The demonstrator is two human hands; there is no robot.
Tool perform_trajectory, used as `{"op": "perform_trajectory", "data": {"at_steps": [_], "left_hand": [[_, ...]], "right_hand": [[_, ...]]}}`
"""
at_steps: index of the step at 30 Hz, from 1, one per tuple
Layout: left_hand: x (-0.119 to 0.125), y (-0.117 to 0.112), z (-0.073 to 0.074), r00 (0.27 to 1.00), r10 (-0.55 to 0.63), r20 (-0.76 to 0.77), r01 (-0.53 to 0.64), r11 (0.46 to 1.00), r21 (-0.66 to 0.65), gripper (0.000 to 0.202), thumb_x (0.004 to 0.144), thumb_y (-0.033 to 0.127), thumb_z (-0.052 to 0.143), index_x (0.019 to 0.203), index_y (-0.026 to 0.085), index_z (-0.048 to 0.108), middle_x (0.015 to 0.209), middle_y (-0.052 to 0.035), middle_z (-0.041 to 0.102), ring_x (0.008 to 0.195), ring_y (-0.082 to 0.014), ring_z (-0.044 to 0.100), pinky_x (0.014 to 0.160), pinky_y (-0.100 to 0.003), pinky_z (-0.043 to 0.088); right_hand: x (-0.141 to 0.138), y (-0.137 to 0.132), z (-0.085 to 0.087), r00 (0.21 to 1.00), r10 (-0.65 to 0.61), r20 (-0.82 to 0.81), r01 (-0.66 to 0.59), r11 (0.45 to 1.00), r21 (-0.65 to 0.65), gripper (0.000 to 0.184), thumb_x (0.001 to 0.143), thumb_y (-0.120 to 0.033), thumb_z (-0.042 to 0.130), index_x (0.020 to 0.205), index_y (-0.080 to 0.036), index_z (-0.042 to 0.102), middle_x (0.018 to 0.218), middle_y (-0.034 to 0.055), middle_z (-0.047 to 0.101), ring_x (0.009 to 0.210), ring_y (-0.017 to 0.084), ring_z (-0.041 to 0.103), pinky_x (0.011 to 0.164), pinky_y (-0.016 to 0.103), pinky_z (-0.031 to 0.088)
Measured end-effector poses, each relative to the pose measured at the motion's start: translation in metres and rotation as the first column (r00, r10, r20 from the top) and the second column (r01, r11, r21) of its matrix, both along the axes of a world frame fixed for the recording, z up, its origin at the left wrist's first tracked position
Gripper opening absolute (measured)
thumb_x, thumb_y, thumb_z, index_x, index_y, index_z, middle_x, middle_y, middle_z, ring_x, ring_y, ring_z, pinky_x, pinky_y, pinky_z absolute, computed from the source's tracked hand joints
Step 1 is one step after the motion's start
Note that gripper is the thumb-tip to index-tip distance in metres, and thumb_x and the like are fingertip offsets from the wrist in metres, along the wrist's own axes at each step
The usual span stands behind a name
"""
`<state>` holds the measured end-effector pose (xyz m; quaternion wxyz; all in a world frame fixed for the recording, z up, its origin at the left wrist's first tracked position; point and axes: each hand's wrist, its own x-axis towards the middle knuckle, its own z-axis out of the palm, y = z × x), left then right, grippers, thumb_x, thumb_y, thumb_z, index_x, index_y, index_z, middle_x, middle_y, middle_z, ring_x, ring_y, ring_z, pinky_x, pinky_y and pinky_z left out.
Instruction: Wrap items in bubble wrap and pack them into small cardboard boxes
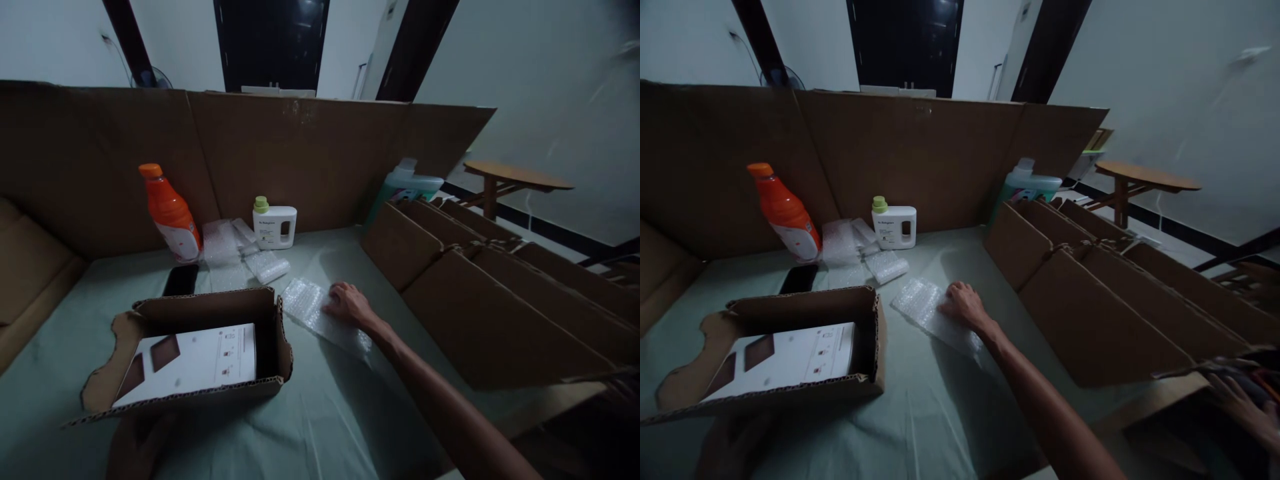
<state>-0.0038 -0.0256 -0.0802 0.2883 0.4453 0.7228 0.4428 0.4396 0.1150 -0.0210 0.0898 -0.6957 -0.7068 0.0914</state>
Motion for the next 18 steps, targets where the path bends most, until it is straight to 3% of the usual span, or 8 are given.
{"op": "perform_trajectory", "data": {"at_steps": [4, 6, 8, 9, 11, 14, 16, 18], "left_hand": [[0.006, 0.001, 0.009, 0.999, -0.022, 0.042, 0.020, 0.999, 0.041, 0.045, 0.073, 0.059, 0.068, 0.094, 0.020, 0.064, 0.093, -0.0096, 0.076, 0.097, -0.0358, 0.071, 0.087, -0.046, 0.059], [0.008, 0.001, 0.011, 0.999, -0.022, 0.042, 0.020, 0.999, 0.037, 0.043, 0.073, 0.059, 0.068, 0.091, 0.020, 0.064, 0.090, -0.0089, 0.076, 0.095, -0.0350, 0.071, 0.086, -0.045, 0.059], [0.009, 0.001, 0.013, 0.999, -0.019, 0.039, 0.019, 1.000, 0.022, 0.042, 0.074, 0.059, 0.067, 0.090, 0.020, 0.063, 0.089, -0.0089, 0.076, 0.093, -0.0347, 0.072, 0.085, -0.045, 0.059], [0.009, 0.000, 0.013, 0.999, -0.018, 0.043, 0.017, 1.000, 0.015, 0.042, 0.075, 0.058, 0.067, 0.092, 0.020, 0.063, 0.091, -0.0093, 0.076, 0.094, -0.0349, 0.072, 0.085, -0.045, 0.059], [0.012, -0.001, 0.016, 0.998, -0.017, 0.055, 0.016, 1.000, 0.016, 0.047, 0.076, 0.058, 0.067, 0.101, 0.019, 0.063, 0.100, -0.0107, 0.076, 0.098, -0.0357, 0.071, 0.087, -0.046, 0.059], [0.017, -0.003, 0.022, 0.997, -0.047, 0.068, 0.044, 0.998, 0.042, 0.057, 0.078, 0.060, 0.065, 0.115, 0.018, 0.060, 0.113, -0.0122, 0.074, 0.109, -0.0363, 0.068, 0.093, -0.046, 0.057], [0.022, -0.001, 0.026, 0.990, -0.125, 0.068, 0.121, 0.991, 0.061, 0.061, 0.078, 0.061, 0.065, 0.120, 0.018, 0.059, 0.119, -0.0126, 0.072, 0.117, -0.0365, 0.065, 0.099, -0.045, 0.054], [0.029, 0.007, 0.031, 0.971, -0.226, 0.074, 0.221, 0.973, 0.070, 0.063, 0.077, 0.060, 0.067, 0.123, 0.018, 0.059, 0.124, -0.0130, 0.069, 0.125, -0.0369, 0.059, 0.107, -0.045, 0.049]], "right_hand": [[0.016, -0.018, 0.005, 0.994, -0.071, 0.086, 0.070, 0.997, 0.016, 0.008, 0.083, -0.026, 0.070, 0.082, -0.019, 0.071, 0.107, 0.0093, 0.071, 0.102, 0.025, 0.062, 0.085, 0.033, 0.044], [0.025, -0.032, 0.013, 0.978, -0.160, 0.137, 0.152, 0.986, 0.065, 0.012, 0.084, -0.024, 0.069, 0.093, -0.018, 0.073, 0.115, 0.0139, 0.069, 0.109, 0.030, 0.061, 0.091, 0.041, 0.044], [0.024, -0.049, 0.020, 0.974, -0.189, 0.125, 0.169, 0.974, 0.153, 0.029, 0.085, -0.025, 0.068, 0.113, -0.017, 0.070, 0.133, 0.0185, 0.061, 0.120, 0.036, 0.056, 0.097, 0.049, 0.043], [0.017, -0.059, 0.022, 0.988, -0.137, 0.074, 0.122, 0.976, 0.183, 0.038, 0.086, -0.027, 0.068, 0.122, -0.017, 0.066, 0.140, 0.0191, 0.057, 0.125, 0.037, 0.054, 0.100, 0.052, 0.042], [-0.010, -0.080, 0.018, 0.988, 0.109, -0.108, -0.089, 0.980, 0.176, 0.055, 0.086, -0.034, 0.070, 0.137, -0.019, 0.056, 0.146, 0.0174, 0.054, 0.130, 0.034, 0.053, 0.105, 0.050, 0.044], [-0.064, -0.109, 0.000, 0.817, 0.428, -0.387, -0.419, 0.901, 0.113, 0.086, 0.082, -0.051, 0.074, 0.154, -0.021, 0.037, 0.152, 0.0167, 0.047, 0.135, 0.031, 0.050, 0.109, 0.045, 0.045], [-0.091, -0.120, -0.011, 0.761, 0.433, -0.483, -0.429, 0.894, 0.126, 0.086, 0.083, -0.052, 0.073, 0.153, -0.018, 0.035, 0.150, 0.0184, 0.049, 0.131, 0.033, 0.053, 0.107, 0.046, 0.046], [-0.102, -0.120, -0.017, 0.748, 0.360, -0.557, -0.333, 0.930, 0.154, 0.062, 0.089, -0.040, 0.066, 0.143, -0.018, 0.045, 0.136, 0.0161, 0.060, 0.118, 0.030, 0.060, 0.100, 0.044, 0.050]]}}
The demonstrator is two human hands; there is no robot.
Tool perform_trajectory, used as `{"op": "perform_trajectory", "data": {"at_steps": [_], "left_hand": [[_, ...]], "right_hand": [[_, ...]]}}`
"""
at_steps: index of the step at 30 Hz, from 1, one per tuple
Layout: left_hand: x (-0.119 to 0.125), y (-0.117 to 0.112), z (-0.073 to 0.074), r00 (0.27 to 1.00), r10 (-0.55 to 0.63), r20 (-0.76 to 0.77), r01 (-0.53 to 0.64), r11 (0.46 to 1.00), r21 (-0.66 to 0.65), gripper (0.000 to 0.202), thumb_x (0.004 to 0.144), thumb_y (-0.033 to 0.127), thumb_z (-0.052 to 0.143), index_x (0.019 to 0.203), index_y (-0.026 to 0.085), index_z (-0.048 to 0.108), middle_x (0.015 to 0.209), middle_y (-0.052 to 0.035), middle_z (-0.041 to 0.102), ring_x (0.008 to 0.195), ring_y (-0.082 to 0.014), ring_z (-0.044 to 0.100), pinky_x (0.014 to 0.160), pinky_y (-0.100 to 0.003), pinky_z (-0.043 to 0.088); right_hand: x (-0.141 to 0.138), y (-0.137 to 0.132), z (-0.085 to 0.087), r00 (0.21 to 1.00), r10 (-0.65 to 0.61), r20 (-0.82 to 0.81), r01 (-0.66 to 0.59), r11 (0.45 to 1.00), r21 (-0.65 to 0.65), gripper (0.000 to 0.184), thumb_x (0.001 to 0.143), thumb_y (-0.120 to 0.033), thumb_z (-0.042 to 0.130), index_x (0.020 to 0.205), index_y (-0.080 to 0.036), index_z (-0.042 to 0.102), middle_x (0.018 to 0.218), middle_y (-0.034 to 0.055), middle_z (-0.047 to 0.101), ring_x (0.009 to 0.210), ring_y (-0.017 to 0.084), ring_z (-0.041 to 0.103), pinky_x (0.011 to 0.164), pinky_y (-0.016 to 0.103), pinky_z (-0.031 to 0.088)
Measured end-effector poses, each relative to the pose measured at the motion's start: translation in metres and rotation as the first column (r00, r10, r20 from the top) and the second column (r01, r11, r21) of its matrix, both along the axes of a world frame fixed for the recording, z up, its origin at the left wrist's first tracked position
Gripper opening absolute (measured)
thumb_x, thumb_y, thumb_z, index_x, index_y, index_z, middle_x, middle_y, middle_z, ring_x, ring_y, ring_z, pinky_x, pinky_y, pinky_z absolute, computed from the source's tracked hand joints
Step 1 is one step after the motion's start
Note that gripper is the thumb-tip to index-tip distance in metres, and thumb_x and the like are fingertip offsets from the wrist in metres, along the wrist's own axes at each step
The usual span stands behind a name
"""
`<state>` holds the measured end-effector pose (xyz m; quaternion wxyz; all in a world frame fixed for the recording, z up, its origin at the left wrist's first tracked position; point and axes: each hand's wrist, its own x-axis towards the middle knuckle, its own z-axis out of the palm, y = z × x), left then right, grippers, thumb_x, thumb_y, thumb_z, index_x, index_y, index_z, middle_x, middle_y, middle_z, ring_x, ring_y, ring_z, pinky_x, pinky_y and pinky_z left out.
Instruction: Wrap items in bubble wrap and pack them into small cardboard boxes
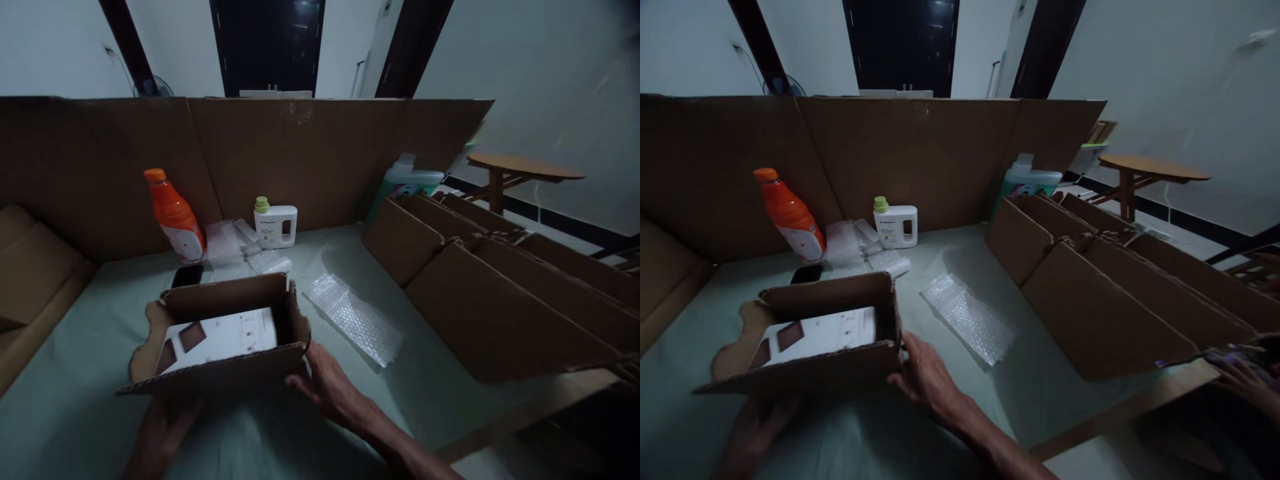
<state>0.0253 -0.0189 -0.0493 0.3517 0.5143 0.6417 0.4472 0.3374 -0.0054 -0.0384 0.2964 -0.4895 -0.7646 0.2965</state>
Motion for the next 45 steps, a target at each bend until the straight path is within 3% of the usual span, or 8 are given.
{"op": "perform_trajectory", "data": {"at_steps": [3, 12, 19, 24, 31, 35, 39, 45], "left_hand": [[0.015, 0.027, 0.006, 0.989, -0.146, 0.032, 0.146, 0.989, 0.002, 0.066, 0.078, 0.059, 0.068, 0.127, 0.017, 0.059, 0.130, -0.0145, 0.065, 0.131, -0.0374, 0.055, 0.114, -0.049, 0.040], [0.054, 0.130, 0.010, 0.968, -0.220, 0.117, 0.216, 0.975, 0.047, 0.075, 0.075, 0.057, 0.067, 0.135, 0.015, 0.050, 0.133, -0.0154, 0.064, 0.127, -0.0338, 0.058, 0.110, -0.048, 0.043], [0.036, 0.074, -0.022, 0.992, -0.109, -0.069, 0.112, 0.993, 0.029, 0.078, 0.079, 0.051, 0.063, 0.145, 0.015, 0.042, 0.152, -0.0185, 0.048, 0.142, -0.0348, 0.044, 0.120, -0.052, 0.032], [0.030, 0.027, -0.028, 0.951, -0.180, -0.251, 0.202, 0.977, 0.066, 0.062, 0.079, 0.053, 0.061, 0.130, 0.017, 0.059, 0.148, -0.0172, 0.050, 0.140, -0.0368, 0.046, 0.115, -0.056, 0.039], [0.030, 0.099, 0.000, 0.998, -0.040, -0.053, 0.048, 0.987, 0.150, 0.086, 0.071, 0.043, 0.071, 0.147, 0.016, 0.041, 0.152, -0.0196, 0.044, 0.138, -0.0384, 0.046, 0.115, -0.058, 0.036], [0.046, 0.134, 0.002, 0.992, -0.120, 0.037, 0.110, 0.972, 0.207, 0.079, 0.069, 0.042, 0.072, 0.139, 0.017, 0.047, 0.139, -0.0161, 0.058, 0.128, -0.0334, 0.056, 0.108, -0.051, 0.046], [0.063, 0.129, -0.008, 0.986, -0.148, 0.077, 0.127, 0.966, 0.224, 0.064, 0.075, 0.045, 0.067, 0.130, 0.017, 0.052, 0.122, -0.0131, 0.067, 0.113, -0.0293, 0.065, 0.100, -0.045, 0.052], [0.073, 0.127, -0.011, 0.995, -0.073, 0.068, 0.056, 0.971, 0.233, 0.056, 0.079, 0.039, 0.065, 0.129, 0.018, 0.051, 0.123, -0.0141, 0.065, 0.116, -0.0306, 0.063, 0.105, -0.048, 0.047]], "right_hand": [[0.005, 0.017, 0.000, 0.988, -0.128, -0.081, 0.129, 0.991, 0.014, 0.038, 0.089, -0.025, 0.059, 0.127, -0.020, 0.055, 0.119, 0.0099, 0.068, 0.104, 0.025, 0.064, 0.090, 0.039, 0.053], [0.034, 0.065, -0.001, 0.959, -0.282, -0.003, 0.281, 0.954, 0.104, 0.042, 0.089, -0.027, 0.061, 0.131, -0.023, 0.058, 0.133, 0.0116, 0.064, 0.120, 0.027, 0.061, 0.102, 0.046, 0.050], [0.124, 0.011, -0.013, 0.845, -0.367, 0.389, 0.325, 0.930, 0.172, 0.040, 0.085, -0.034, 0.067, 0.123, -0.019, 0.067, 0.137, 0.0165, 0.062, 0.125, 0.034, 0.057, 0.102, 0.052, 0.048], [0.125, -0.006, -0.008, 0.731, -0.296, 0.615, 0.238, 0.955, 0.176, 0.041, 0.087, -0.032, 0.066, 0.127, -0.022, 0.065, 0.142, 0.0146, 0.057, 0.125, 0.033, 0.055, 0.101, 0.048, 0.045], [0.106, 0.010, -0.001, 0.634, -0.404, 0.659, 0.313, 0.914, 0.259, 0.024, 0.098, -0.020, 0.048, 0.105, -0.021, 0.070, 0.124, 0.0131, 0.068, 0.110, 0.029, 0.062, 0.093, 0.043, 0.046], [0.089, 0.016, 0.006, 0.744, -0.423, 0.517, 0.322, 0.905, 0.277, 0.037, 0.090, -0.028, 0.062, 0.127, -0.021, 0.063, 0.142, 0.0157, 0.058, 0.125, 0.034, 0.056, 0.102, 0.050, 0.045], [0.048, 0.032, 0.018, 0.961, -0.272, 0.055, 0.268, 0.961, 0.061, 0.057, 0.089, -0.034, 0.062, 0.142, -0.021, 0.049, 0.141, 0.0145, 0.059, 0.120, 0.029, 0.062, 0.101, 0.047, 0.049], [0.019, 0.081, 0.029, 0.953, -0.278, -0.120, 0.275, 0.961, -0.041, 0.047, 0.091, -0.025, 0.052, 0.138, -0.022, 0.054, 0.128, 0.0106, 0.068, 0.114, 0.024, 0.066, 0.088, 0.037, 0.057]]}}
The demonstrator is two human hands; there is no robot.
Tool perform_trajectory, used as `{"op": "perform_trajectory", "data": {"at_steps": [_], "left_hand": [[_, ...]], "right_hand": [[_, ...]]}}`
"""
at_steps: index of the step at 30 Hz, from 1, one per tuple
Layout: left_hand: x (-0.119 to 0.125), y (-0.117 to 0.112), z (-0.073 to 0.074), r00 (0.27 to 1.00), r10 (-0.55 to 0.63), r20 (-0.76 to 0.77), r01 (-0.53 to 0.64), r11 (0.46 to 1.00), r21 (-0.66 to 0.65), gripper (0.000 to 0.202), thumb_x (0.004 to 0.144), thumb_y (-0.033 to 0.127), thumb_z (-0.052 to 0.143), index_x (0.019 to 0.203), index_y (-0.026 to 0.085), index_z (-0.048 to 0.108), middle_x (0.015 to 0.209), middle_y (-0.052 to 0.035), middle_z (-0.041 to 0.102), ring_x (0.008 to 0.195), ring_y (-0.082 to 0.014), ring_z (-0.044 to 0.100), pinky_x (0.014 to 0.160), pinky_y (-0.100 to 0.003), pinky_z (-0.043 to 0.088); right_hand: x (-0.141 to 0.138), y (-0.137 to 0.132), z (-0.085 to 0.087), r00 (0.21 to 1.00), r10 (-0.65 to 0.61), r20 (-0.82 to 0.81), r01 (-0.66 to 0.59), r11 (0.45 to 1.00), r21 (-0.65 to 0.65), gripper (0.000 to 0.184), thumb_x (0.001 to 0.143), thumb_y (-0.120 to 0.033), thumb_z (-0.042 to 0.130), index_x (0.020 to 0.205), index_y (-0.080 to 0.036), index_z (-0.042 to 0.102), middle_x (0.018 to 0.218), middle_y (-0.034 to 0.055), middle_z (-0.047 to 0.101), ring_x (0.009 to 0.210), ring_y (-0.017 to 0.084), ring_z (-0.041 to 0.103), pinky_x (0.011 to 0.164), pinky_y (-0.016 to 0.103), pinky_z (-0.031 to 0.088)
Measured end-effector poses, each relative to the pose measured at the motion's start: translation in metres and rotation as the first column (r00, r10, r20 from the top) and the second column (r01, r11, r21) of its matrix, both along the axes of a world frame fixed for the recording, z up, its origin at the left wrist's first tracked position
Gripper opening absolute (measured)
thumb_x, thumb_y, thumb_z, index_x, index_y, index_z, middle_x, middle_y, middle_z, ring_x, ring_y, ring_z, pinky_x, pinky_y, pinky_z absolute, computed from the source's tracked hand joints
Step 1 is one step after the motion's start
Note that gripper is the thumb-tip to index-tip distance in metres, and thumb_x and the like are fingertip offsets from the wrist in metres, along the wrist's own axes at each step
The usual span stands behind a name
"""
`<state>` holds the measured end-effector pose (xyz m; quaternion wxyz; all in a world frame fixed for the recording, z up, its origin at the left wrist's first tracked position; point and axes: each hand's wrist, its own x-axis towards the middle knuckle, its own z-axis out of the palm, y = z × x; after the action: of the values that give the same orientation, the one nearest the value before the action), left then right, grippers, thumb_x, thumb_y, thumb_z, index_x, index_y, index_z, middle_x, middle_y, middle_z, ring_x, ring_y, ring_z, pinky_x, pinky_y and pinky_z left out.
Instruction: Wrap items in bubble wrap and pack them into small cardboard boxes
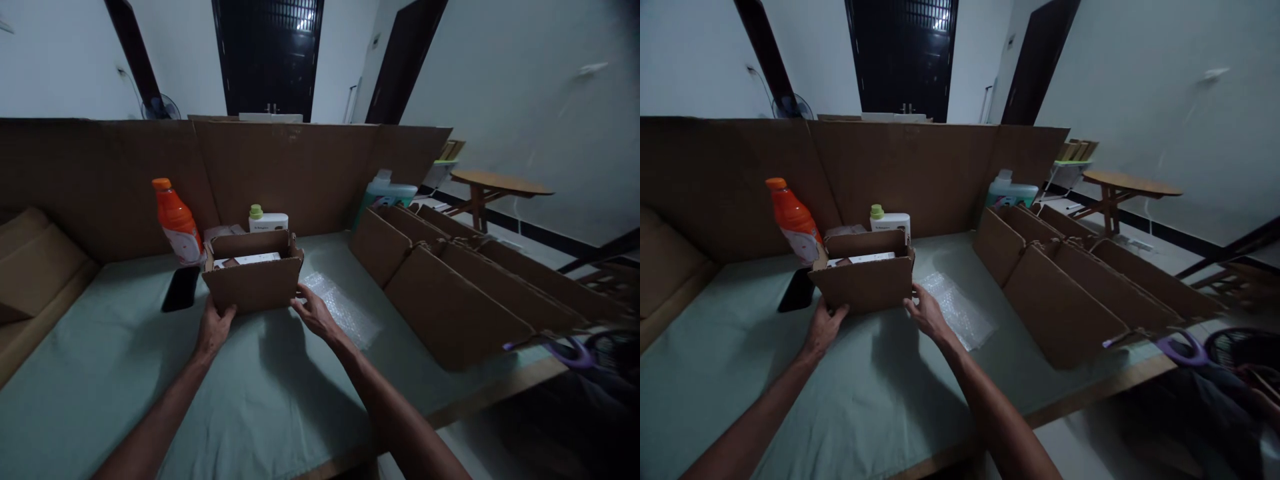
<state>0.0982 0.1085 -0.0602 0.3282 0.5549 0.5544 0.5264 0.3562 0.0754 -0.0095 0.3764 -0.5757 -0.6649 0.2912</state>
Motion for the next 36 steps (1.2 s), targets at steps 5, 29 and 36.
{"op": "perform_trajectory", "data": {"at_steps": [5, 29, 36], "left_hand": [[-0.008, 0.001, -0.005, 0.999, -0.042, 0.015, 0.042, 0.999, 0.011, 0.061, 0.078, 0.032, 0.064, 0.135, 0.018, 0.047, 0.131, -0.0138, 0.063, 0.121, -0.0271, 0.062, 0.105, -0.042, 0.048], [0.000, -0.011, -0.029, 0.999, 0.029, -0.041, -0.026, 0.998, 0.056, 0.079, 0.078, 0.032, 0.064, 0.150, 0.014, 0.035, 0.149, -0.0191, 0.048, 0.141, -0.0352, 0.045, 0.118, -0.053, 0.033], [-0.005, -0.012, -0.030, 1.000, 0.015, -0.026, -0.014, 0.998, 0.054, 0.085, 0.078, 0.031, 0.065, 0.153, 0.017, 0.029, 0.155, -0.0164, 0.043, 0.147, -0.0330, 0.036, 0.122, -0.050, 0.027]], "right_hand": [[0.034, -0.007, -0.005, 0.999, -0.029, 0.021, 0.029, 1.000, -0.006, 0.042, 0.085, -0.030, 0.059, 0.126, -0.020, 0.065, 0.129, 0.0122, 0.069, 0.106, 0.025, 0.069, 0.082, 0.037, 0.059], [-0.052, 0.065, 0.149, 0.454, 0.225, 0.862, -0.224, 0.965, -0.133, 0.077, 0.090, -0.080, 0.037, 0.098, -0.012, 0.070, 0.091, 0.0186, 0.075, 0.088, 0.032, 0.072, 0.081, 0.040, 0.051], [-0.023, 0.042, 0.146, 0.674, 0.071, 0.736, -0.229, 0.966, 0.116, 0.052, 0.097, -0.061, 0.051, 0.119, -0.016, 0.066, 0.116, 0.0125, 0.072, 0.113, 0.029, 0.064, 0.101, 0.043, 0.044]]}}
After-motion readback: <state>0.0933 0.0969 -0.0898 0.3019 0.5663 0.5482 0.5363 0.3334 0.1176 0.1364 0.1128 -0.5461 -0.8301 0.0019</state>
